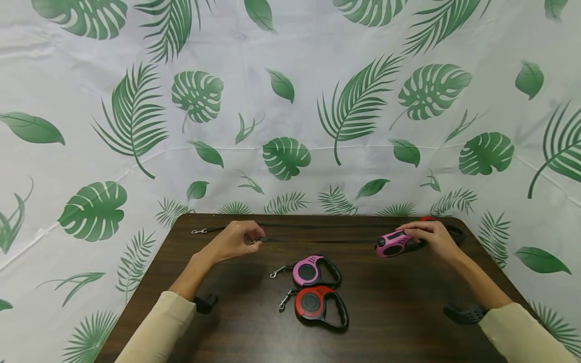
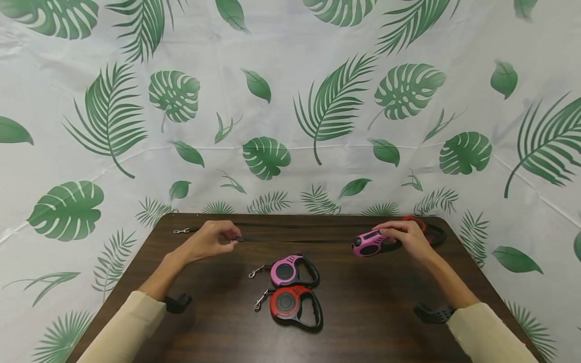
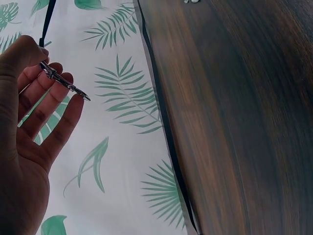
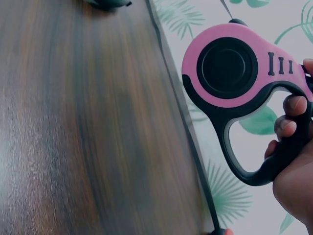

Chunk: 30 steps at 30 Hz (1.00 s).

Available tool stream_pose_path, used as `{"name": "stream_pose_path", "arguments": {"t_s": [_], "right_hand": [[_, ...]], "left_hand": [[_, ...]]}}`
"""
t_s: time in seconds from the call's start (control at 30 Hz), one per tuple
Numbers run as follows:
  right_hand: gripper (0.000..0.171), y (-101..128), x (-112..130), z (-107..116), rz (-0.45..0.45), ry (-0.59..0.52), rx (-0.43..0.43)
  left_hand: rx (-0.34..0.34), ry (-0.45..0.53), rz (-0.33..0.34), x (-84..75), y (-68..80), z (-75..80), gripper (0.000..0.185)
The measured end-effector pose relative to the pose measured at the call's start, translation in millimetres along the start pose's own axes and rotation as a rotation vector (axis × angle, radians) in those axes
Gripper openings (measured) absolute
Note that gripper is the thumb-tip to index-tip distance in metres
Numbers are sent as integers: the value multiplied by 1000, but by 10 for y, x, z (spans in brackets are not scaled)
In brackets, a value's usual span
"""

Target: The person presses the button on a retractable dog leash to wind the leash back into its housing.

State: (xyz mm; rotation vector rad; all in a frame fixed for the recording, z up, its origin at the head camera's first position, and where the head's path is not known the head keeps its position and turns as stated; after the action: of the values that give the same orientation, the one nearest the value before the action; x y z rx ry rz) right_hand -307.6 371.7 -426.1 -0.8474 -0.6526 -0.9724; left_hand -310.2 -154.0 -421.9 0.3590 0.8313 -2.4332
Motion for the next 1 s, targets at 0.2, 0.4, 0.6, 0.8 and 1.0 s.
{"name": "stream_pose_path", "arguments": {"t_s": [0.2, 0.4, 0.6, 0.8, 1.0], "right_hand": [[23, -56, 47, -111, -6, -109, 36], [23, -105, 90, -209, -8, -155, 55], [24, -122, 134, -297, -18, -160, 72], [25, -159, 169, -379, -20, -160, 83], [25, -210, 208, -458, -24, -120, 83]], "left_hand": [[9, 25, 17, -23, -44, -30, 20], [16, 53, 38, -54, -103, -70, 18], [23, 64, 40, -80, -139, -110, 17], [23, 91, 35, -94, -181, -155, 17], [24, 107, 38, -99, -219, -197, 18]]}}
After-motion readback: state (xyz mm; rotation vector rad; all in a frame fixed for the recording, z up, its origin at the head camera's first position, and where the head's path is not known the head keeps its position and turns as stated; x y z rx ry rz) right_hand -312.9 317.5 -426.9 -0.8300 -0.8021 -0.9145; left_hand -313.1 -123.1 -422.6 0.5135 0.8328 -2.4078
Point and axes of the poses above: each hand's wrist, its own y-axis away from the middle knuckle, its own z-axis out of the back of the hand, x = y × z, the point moved 4 cm from there along -y, towards the middle knuckle, and after that the axes turned 1 degree about x, right-handed, at the moved point
